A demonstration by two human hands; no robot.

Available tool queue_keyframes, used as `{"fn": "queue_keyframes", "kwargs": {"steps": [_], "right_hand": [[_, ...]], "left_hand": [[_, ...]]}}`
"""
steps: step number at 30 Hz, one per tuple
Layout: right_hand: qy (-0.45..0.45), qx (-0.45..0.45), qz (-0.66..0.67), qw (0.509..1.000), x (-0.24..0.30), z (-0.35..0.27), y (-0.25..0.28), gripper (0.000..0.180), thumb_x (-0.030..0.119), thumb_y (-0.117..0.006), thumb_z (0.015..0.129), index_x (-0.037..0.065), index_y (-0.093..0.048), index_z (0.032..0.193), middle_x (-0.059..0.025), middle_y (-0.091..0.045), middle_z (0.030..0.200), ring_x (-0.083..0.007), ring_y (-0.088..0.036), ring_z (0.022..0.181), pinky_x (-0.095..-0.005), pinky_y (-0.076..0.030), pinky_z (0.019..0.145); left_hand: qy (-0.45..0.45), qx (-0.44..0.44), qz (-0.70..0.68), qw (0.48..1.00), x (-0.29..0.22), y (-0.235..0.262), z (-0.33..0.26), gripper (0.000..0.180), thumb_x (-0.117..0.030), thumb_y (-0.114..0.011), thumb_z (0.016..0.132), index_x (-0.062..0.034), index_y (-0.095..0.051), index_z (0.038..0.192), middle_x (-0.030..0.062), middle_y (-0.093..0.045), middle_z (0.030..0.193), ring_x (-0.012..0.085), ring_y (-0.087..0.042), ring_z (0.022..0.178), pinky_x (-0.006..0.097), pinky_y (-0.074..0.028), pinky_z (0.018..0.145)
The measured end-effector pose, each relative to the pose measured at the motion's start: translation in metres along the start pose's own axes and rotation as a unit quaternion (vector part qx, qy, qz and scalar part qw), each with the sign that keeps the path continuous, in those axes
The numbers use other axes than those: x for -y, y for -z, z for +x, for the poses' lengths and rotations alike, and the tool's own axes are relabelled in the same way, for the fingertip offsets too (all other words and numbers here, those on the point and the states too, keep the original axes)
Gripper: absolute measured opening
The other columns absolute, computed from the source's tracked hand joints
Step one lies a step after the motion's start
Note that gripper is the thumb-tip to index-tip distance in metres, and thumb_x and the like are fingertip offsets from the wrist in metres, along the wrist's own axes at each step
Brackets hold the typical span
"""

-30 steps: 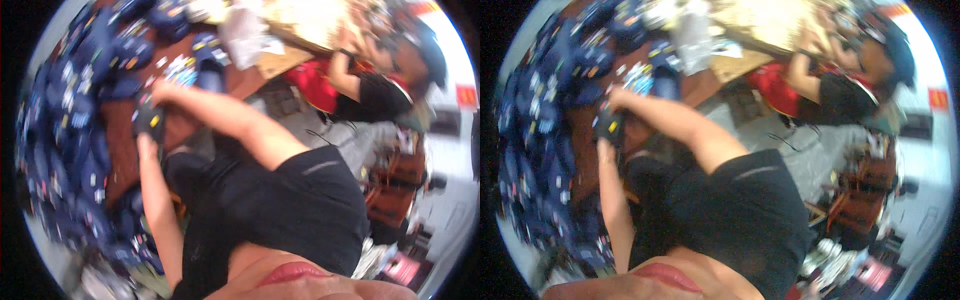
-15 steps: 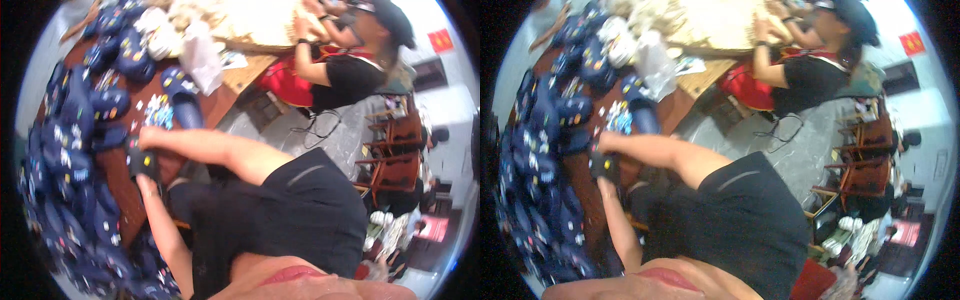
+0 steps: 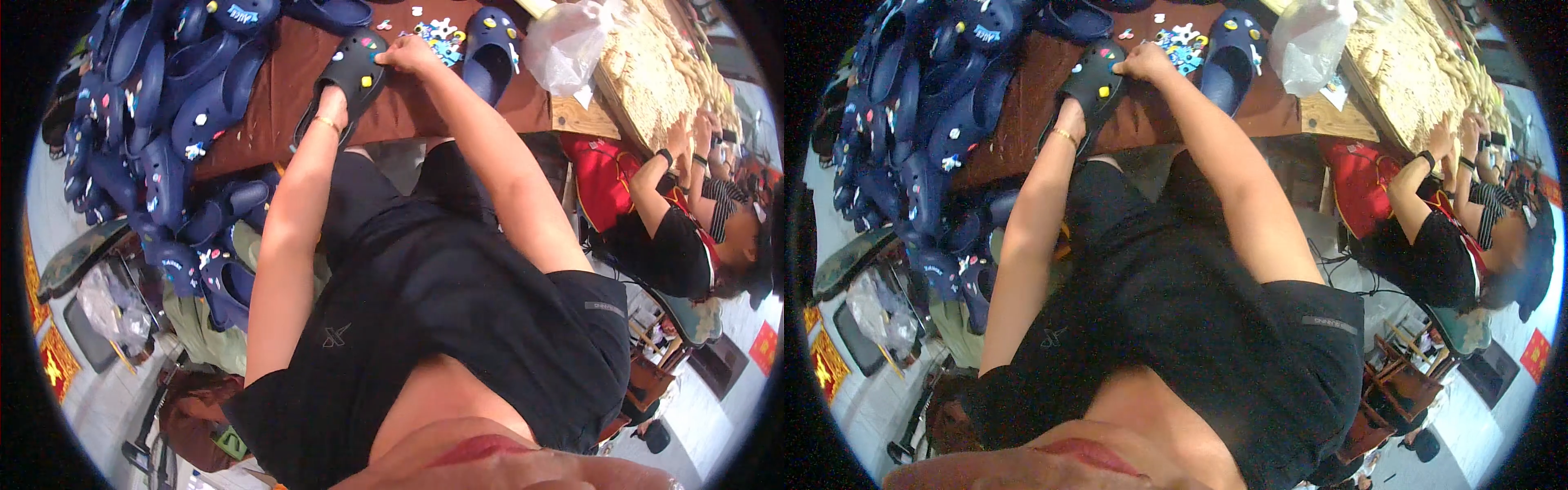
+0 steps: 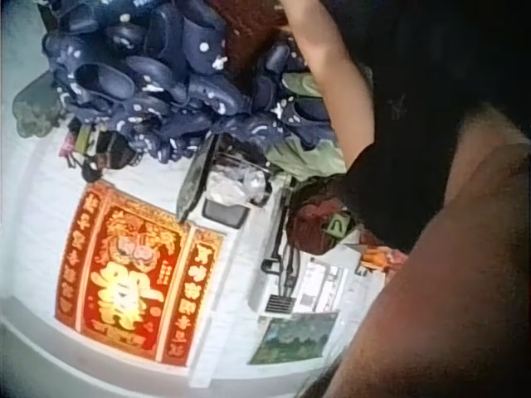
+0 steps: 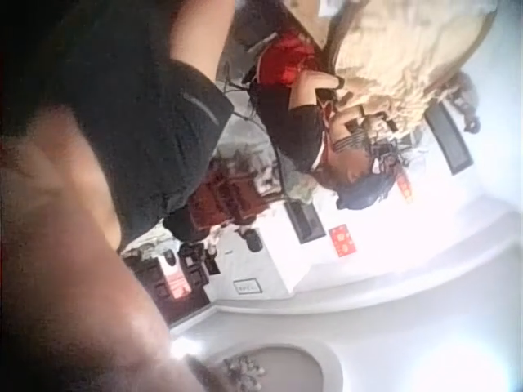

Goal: The recorder is attaching decorative charms to blue foam clogs.

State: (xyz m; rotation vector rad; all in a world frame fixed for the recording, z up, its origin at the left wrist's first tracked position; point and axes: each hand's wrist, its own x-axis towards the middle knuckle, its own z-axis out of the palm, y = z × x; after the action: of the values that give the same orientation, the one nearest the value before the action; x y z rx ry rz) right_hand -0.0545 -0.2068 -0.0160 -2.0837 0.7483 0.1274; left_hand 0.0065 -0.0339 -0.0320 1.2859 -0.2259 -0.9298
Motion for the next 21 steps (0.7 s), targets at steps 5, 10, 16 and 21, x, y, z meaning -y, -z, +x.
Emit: {"fn": "queue_keyframes", "kwargs": {"steps": [5, 10, 16, 21], "right_hand": [[0.011, -0.037, 0.225, 0.974, -0.017, -0.010, -0.002, 0.021, 0.024, -0.074, 0.071, 0.006, -0.064, 0.078, -0.0021, -0.058, 0.064, -0.0104, -0.050, 0.051, -0.0233, -0.041, 0.047], [-0.028, -0.024, 0.179, 0.983, -0.006, -0.010, 0.001, 0.020, 0.023, -0.071, 0.074, 0.005, -0.063, 0.081, -0.0013, -0.060, 0.067, -0.0092, -0.055, 0.058, -0.0218, -0.044, 0.053], [0.099, -0.159, -0.003, 0.982, -0.007, 0.000, -0.001, 0.025, 0.024, -0.071, 0.071, 0.004, -0.062, 0.083, -0.0059, -0.062, 0.068, -0.0144, -0.060, 0.064, -0.0301, -0.048, 0.063], [0.135, -0.199, -0.112, 0.964, 0.002, -0.011, -0.010, 0.032, 0.031, -0.066, 0.074, 0.006, -0.059, 0.095, -0.0153, -0.064, 0.086, -0.0329, -0.062, 0.084, -0.0425, -0.048, 0.075]], "left_hand": [[-0.011, 0.021, 0.010, 1.000, -0.006, -0.018, 0.021, 0.019, -0.028, -0.054, 0.086, -0.0135, -0.057, 0.098, -0.0025, -0.056, 0.084, 0.0076, -0.054, 0.070, 0.023, -0.045, 0.058], [-0.028, 0.039, 0.016, 0.999, -0.003, -0.017, 0.017, 0.018, -0.027, -0.055, 0.086, -0.0140, -0.058, 0.098, -0.0028, -0.056, 0.083, 0.0075, -0.053, 0.069, 0.023, -0.045, 0.058], [-0.038, 0.063, 0.023, 0.997, -0.009, -0.025, 0.030, 0.017, -0.027, -0.055, 0.086, -0.0146, -0.058, 0.097, -0.0031, -0.056, 0.082, 0.0074, -0.053, 0.068, 0.022, -0.044, 0.057], [-0.048, 0.081, 0.027, 0.995, -0.005, -0.028, 0.028, 0.016, -0.026, -0.056, 0.086, -0.0151, -0.058, 0.097, -0.0033, -0.056, 0.081, 0.0073, -0.052, 0.067, 0.022, -0.043, 0.056]]}}
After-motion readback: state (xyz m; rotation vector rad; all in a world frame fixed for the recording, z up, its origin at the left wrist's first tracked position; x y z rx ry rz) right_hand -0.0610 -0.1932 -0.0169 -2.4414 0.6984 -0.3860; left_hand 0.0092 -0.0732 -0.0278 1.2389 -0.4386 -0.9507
